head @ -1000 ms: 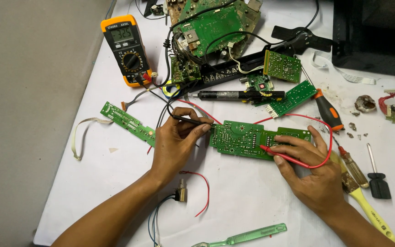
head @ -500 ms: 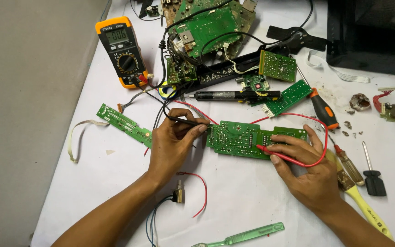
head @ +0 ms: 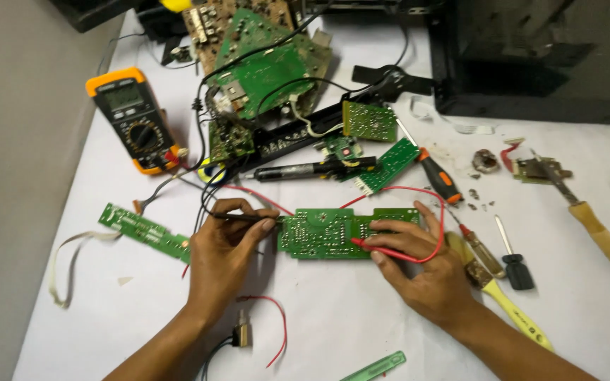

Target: Cleaning a circuit board with brushes and testing it using a digital multimeter.

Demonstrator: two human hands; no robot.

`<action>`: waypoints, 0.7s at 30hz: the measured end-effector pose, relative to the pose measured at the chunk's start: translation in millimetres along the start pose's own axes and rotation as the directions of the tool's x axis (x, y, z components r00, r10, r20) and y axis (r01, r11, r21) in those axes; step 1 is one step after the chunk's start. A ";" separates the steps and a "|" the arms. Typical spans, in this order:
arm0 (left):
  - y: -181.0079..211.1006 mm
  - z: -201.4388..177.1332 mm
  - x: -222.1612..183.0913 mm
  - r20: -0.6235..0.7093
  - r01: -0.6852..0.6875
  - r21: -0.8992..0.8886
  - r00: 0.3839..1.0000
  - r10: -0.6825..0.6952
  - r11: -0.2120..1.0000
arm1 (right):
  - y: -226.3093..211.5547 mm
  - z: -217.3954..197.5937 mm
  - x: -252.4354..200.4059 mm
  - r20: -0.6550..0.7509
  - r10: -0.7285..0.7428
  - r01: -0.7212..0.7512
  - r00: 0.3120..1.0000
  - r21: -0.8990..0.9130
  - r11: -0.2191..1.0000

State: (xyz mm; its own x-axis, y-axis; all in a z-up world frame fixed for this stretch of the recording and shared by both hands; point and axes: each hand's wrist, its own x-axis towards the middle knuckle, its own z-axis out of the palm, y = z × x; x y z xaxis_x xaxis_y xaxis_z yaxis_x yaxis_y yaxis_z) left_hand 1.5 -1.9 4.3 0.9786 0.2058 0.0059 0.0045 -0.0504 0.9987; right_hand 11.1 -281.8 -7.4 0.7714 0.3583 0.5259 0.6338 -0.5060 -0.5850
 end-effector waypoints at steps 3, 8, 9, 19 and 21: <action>-2.4 0.4 -0.4 -0.044 0.073 -0.044 0.996 -0.075 0.996 | -3.7 -0.8 3.0 0.011 0.000 0.000 1.000 0.011 1.000; -2.1 -0.9 -1.1 -0.049 0.068 -0.024 0.996 -0.069 0.997 | -3.9 -0.4 3.7 0.024 -0.007 0.007 1.000 0.021 1.000; -3.3 -0.9 -0.6 -0.053 0.067 -0.022 0.996 -0.068 0.998 | -4.5 -0.6 4.1 0.024 -0.010 0.010 1.000 0.024 1.000; -8.8 -2.1 0.4 -0.023 0.029 -0.060 0.999 -0.030 0.998 | -2.7 0.6 1.2 0.015 -0.015 0.015 1.000 0.004 1.000; -9.8 -2.1 0.3 -0.019 0.026 -0.068 0.999 -0.028 0.997 | -3.2 0.2 1.3 0.010 -0.017 0.017 1.000 0.001 1.000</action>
State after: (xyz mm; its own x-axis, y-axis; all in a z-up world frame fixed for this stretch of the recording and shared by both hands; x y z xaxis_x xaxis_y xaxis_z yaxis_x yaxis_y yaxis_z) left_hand 1.3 0.7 -5.4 0.9739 0.2259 -0.0206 0.0163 0.0212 0.9996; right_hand 10.0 -279.5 -5.0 0.7610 0.3750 0.5293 0.6469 -0.4992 -0.5764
